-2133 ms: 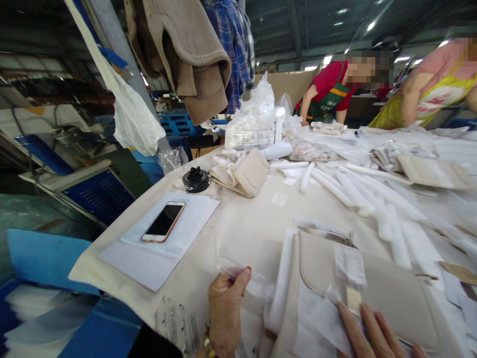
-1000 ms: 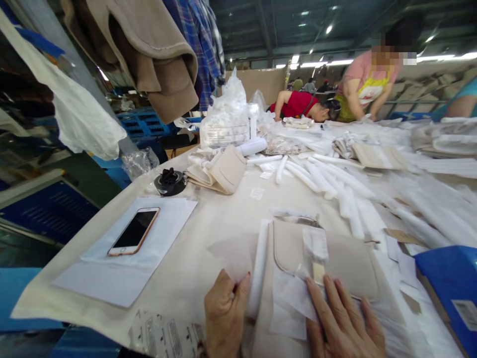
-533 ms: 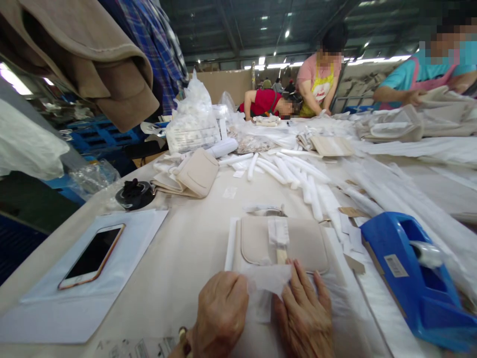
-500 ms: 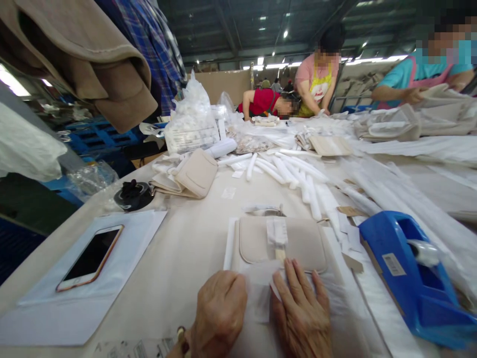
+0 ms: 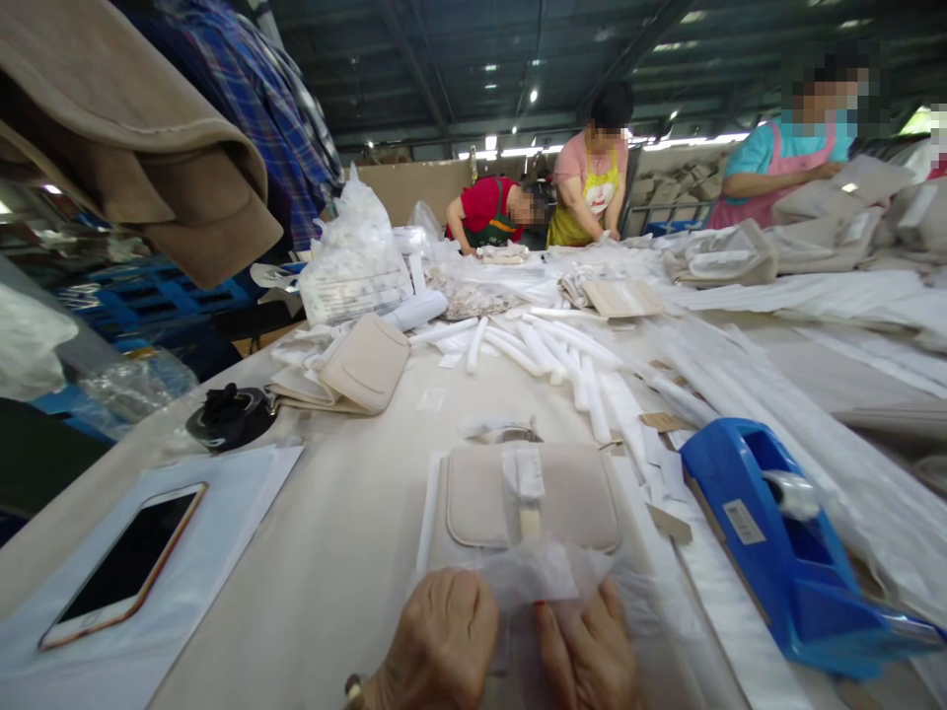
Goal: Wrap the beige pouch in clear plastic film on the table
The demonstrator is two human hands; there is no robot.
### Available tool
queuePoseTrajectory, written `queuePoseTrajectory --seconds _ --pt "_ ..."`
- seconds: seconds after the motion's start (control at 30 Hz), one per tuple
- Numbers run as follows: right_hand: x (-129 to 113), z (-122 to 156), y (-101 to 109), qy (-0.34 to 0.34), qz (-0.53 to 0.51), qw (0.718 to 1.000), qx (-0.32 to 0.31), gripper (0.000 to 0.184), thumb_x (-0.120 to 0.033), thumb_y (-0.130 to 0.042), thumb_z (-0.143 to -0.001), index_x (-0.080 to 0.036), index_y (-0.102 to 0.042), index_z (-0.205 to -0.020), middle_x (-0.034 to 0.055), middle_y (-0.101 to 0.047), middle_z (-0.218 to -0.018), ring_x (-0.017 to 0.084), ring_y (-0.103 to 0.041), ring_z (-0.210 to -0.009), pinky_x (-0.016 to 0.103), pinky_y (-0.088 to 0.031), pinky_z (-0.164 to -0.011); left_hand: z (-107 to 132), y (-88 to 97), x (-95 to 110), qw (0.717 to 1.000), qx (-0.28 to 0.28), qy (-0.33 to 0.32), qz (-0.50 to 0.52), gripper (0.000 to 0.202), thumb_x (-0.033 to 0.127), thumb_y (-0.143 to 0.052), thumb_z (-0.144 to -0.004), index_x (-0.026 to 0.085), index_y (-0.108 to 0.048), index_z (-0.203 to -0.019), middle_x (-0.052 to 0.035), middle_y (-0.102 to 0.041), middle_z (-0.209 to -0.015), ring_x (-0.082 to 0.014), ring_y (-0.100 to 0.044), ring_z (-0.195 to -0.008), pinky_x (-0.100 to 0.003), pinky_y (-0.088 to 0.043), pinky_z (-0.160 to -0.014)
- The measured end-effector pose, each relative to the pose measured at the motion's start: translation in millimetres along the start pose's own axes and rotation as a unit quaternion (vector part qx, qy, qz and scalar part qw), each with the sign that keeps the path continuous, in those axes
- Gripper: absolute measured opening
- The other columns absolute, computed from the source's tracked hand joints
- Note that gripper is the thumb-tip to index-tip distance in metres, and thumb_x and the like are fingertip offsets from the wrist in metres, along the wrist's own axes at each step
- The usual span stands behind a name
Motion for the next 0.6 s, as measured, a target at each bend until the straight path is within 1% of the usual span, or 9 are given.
queuePoseTrajectory --seconds 0.07,0.17,0.23,0.3,0.33,0.4,0.5,0.53,0.6 --pt "9 3 6 -0.065 -0.035 0.997 -0.004 0.031 -0.023 -0.042 -0.090 -0.026 -0.063 -0.112 0.0047 -0.070 -0.102 0.024 -0.062 -0.104 0.040 -0.050 -0.091 0 -0.2 1 1.000 0.012 -0.023 -0.016 0.030 0.003 -0.030 -0.084 0.010 -0.057 -0.073 -0.0049 -0.050 -0.055 -0.0157 -0.049 -0.051 -0.026 -0.039 -0.049" --pt "18 2 17 -0.151 -0.084 0.985 -0.013 0.030 -0.031 -0.044 -0.091 -0.024 -0.066 -0.110 0.0030 -0.071 -0.098 0.023 -0.065 -0.098 0.030 -0.056 -0.078 1 -0.6 1 0.999 0.016 -0.038 -0.028 0.029 0.003 -0.031 -0.083 0.009 -0.058 -0.073 -0.0054 -0.051 -0.055 -0.0158 -0.051 -0.051 -0.026 -0.041 -0.048" --pt "20 -4 23 -0.224 -0.123 0.967 -0.017 0.032 -0.035 -0.044 -0.091 -0.020 -0.068 -0.106 0.0041 -0.071 -0.099 0.022 -0.066 -0.096 0.029 -0.057 -0.077 3 -1.0 2 0.999 0.014 -0.047 -0.025 0.028 0.003 -0.033 -0.083 0.009 -0.059 -0.073 -0.0056 -0.052 -0.055 -0.0160 -0.051 -0.051 -0.027 -0.041 -0.048" --pt "21 -10 27 -0.292 -0.166 0.942 -0.020 0.035 -0.039 -0.044 -0.091 -0.018 -0.069 -0.103 0.0055 -0.071 -0.101 0.022 -0.065 -0.097 0.031 -0.056 -0.082 4 -1.1 3 0.998 0.016 -0.053 -0.021 0.026 0.004 -0.035 -0.082 0.008 -0.060 -0.074 -0.0056 -0.052 -0.055 -0.0160 -0.051 -0.050 -0.027 -0.041 -0.047" --pt "20 -14 28 -0.303 -0.181 0.935 -0.022 0.036 -0.042 -0.044 -0.091 -0.018 -0.069 -0.102 0.0059 -0.071 -0.102 0.022 -0.065 -0.098 0.031 -0.055 -0.084 5 -1.2 3 0.998 0.015 -0.056 -0.021 0.024 0.004 -0.037 -0.082 0.007 -0.060 -0.075 -0.0058 -0.053 -0.055 -0.0162 -0.051 -0.049 -0.027 -0.042 -0.047" --pt "16 -22 28 -0.283 -0.200 0.937 -0.031 0.038 -0.046 -0.045 -0.089 -0.020 -0.070 -0.100 0.0056 -0.071 -0.100 0.022 -0.066 -0.094 0.030 -0.054 -0.083 6 -2.1 5 0.998 0.012 -0.057 -0.021 0.021 0.004 -0.039 -0.081 0.006 -0.060 -0.076 -0.0059 -0.053 -0.055 -0.0164 -0.051 -0.048 -0.028 -0.041 -0.046" --pt "14 -25 23 -0.228 -0.184 0.955 -0.054 0.034 -0.048 -0.058 -0.080 -0.020 -0.070 -0.096 0.0057 -0.072 -0.092 0.021 -0.069 -0.083 0.025 -0.057 -0.071 7 -3.7 6 0.998 0.017 -0.058 -0.025 0.020 0.005 -0.039 -0.080 0.008 -0.059 -0.076 -0.0065 -0.053 -0.057 -0.0170 -0.051 -0.050 -0.029 -0.041 -0.046" --pt "16 -23 20 -0.224 -0.167 0.959 -0.056 0.035 -0.047 -0.062 -0.078 -0.019 -0.069 -0.098 0.0058 -0.072 -0.089 0.021 -0.069 -0.078 0.024 -0.057 -0.067 7 -4.0 6 0.998 0.023 -0.058 -0.025 0.020 0.005 -0.039 -0.079 0.008 -0.059 -0.077 -0.0066 -0.054 -0.058 -0.0169 -0.051 -0.051 -0.028 -0.041 -0.046" --pt "19 -18 15 -0.216 -0.137 0.966 -0.048 0.036 -0.043 -0.062 -0.079 -0.017 -0.066 -0.104 0.0065 -0.072 -0.087 0.019 -0.069 -0.072 0.023 -0.057 -0.063 8 -4.4 5 0.999 0.018 -0.046 -0.011 0.018 0.005 -0.040 -0.077 0.010 -0.057 -0.077 -0.0057 -0.054 -0.059 -0.0167 -0.050 -0.051 -0.028 -0.041 -0.047"
Point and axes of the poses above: each hand's wrist, its own z-axis away from the middle knuckle, its own y-axis out of the back of the hand, x = y × z, the point moved 4 cm from there along -z, towards the middle knuckle
